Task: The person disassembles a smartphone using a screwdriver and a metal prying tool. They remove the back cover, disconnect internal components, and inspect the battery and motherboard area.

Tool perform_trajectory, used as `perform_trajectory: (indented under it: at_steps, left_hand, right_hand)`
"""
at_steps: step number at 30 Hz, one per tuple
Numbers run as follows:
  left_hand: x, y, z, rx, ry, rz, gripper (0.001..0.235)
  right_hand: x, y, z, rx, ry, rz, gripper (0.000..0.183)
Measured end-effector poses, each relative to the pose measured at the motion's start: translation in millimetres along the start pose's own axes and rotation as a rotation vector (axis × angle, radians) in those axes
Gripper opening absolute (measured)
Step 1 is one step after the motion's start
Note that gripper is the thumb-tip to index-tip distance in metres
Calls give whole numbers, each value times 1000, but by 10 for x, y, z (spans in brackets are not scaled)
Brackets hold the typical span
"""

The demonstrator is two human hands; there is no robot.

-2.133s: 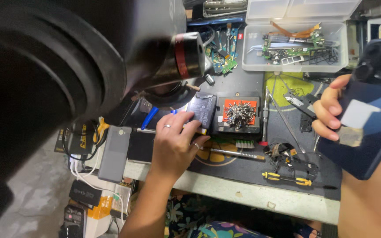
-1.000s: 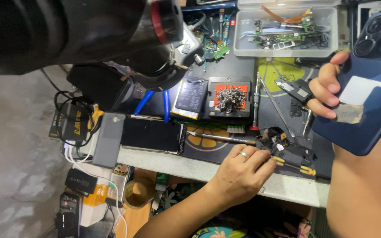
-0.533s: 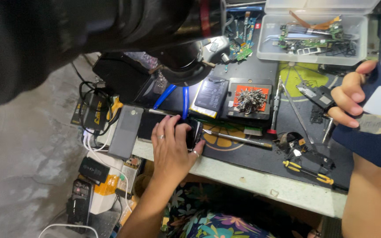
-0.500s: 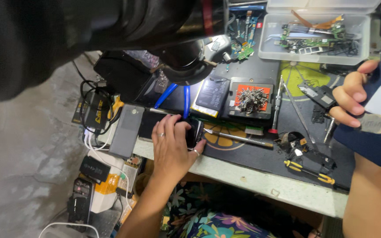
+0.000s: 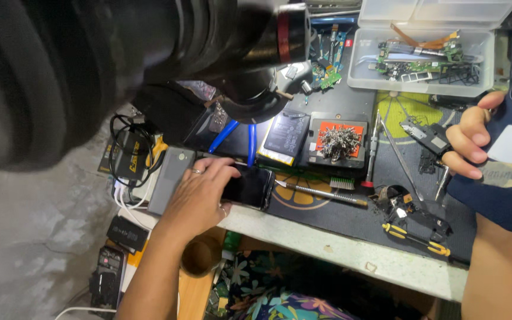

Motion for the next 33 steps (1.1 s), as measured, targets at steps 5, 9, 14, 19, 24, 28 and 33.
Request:
perform_trajectory:
  at_steps: [5,9,14,19,24,28,33]
  left_hand:
    - [-42,-1,-89,159,-39,31,88]
    - [-74,40,-102,237,-31,-27,97]
    - [-156,15,-139,157,84,-143,94]
    - [-160,96,-38,205,115,-194,80]
    - [-171,95,-6,248,127,-126,86]
    - [-136,150,24,306,120,-52,89]
    - [-286,-49,70,31,365,-202,75]
  right_hand:
    - [-13,82,-46,-15,-16,7,42]
    - [-51,76,-3,-77,-55,20,38]
    - [-27,37,-12,-20,1,18,43]
    - [-68,-37,-113,106,179,-72,48]
    - [-65,-125,-108,92,162,-145,67]
    - [-77,-87,-72,81,107,-125,50]
    - [-98,49,-126,61,57,-89,41]
Point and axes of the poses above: each hand's wrist, its own z-axis away from the middle knuckle, its own y-axis out of the palm, x = y × z, the point moved 9 cm from there along -z, towards the middle knuckle, and after that the axes turned 12 degrees about y, right-handed, at the moved point
